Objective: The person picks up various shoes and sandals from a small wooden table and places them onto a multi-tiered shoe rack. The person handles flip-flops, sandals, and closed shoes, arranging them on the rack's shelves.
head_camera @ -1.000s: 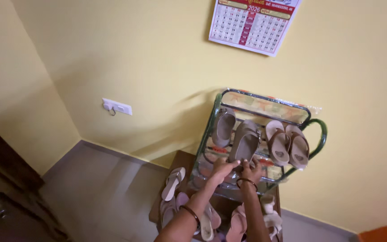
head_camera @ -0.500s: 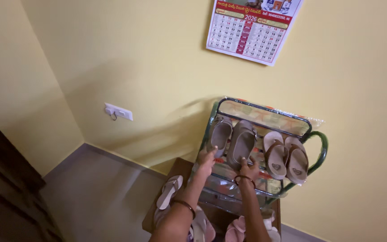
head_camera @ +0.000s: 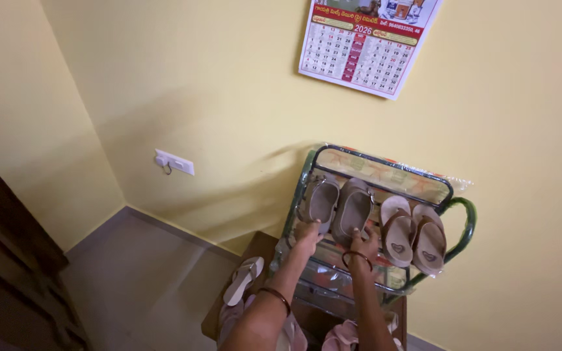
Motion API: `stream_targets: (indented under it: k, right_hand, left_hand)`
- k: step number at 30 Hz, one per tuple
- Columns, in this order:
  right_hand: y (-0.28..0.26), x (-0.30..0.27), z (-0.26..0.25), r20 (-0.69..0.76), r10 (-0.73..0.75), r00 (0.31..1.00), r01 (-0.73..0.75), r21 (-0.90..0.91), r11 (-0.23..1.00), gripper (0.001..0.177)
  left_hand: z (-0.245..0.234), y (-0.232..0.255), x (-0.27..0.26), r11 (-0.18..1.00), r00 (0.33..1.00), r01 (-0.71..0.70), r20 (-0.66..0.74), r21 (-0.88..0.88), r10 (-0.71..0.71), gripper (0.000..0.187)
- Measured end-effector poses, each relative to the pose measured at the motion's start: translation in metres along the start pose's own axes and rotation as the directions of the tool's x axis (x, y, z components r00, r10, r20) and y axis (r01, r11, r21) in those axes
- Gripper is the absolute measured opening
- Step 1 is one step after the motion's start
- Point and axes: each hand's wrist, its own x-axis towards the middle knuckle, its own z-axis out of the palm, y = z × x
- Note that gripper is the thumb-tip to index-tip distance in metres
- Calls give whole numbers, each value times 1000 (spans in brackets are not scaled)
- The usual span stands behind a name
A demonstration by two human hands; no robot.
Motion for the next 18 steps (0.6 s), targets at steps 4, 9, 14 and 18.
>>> stream_targets:
  k: [4,9,14,18]
  right_hand:
    - [-4,9,-5,21,-154,988,155,-116,981,46]
    - [-4,5,-5,32,-260,965,262,-171,950,43]
    - [-6,-4,-12,174,-148,973,166,-93,982,50]
    - [-1,-16,-19,367,-267,891,286,1,958,73]
  left_hand:
    - [0,3,-9,999,999,-44,8,-9,44,61]
    - [-8,4,-8,997,997,-80,3,15,80,57]
    - [-12,1,4,997,997,-69,22,44,68,51]
    - [-11,-1,2,997,996,-79,36,0,79,53]
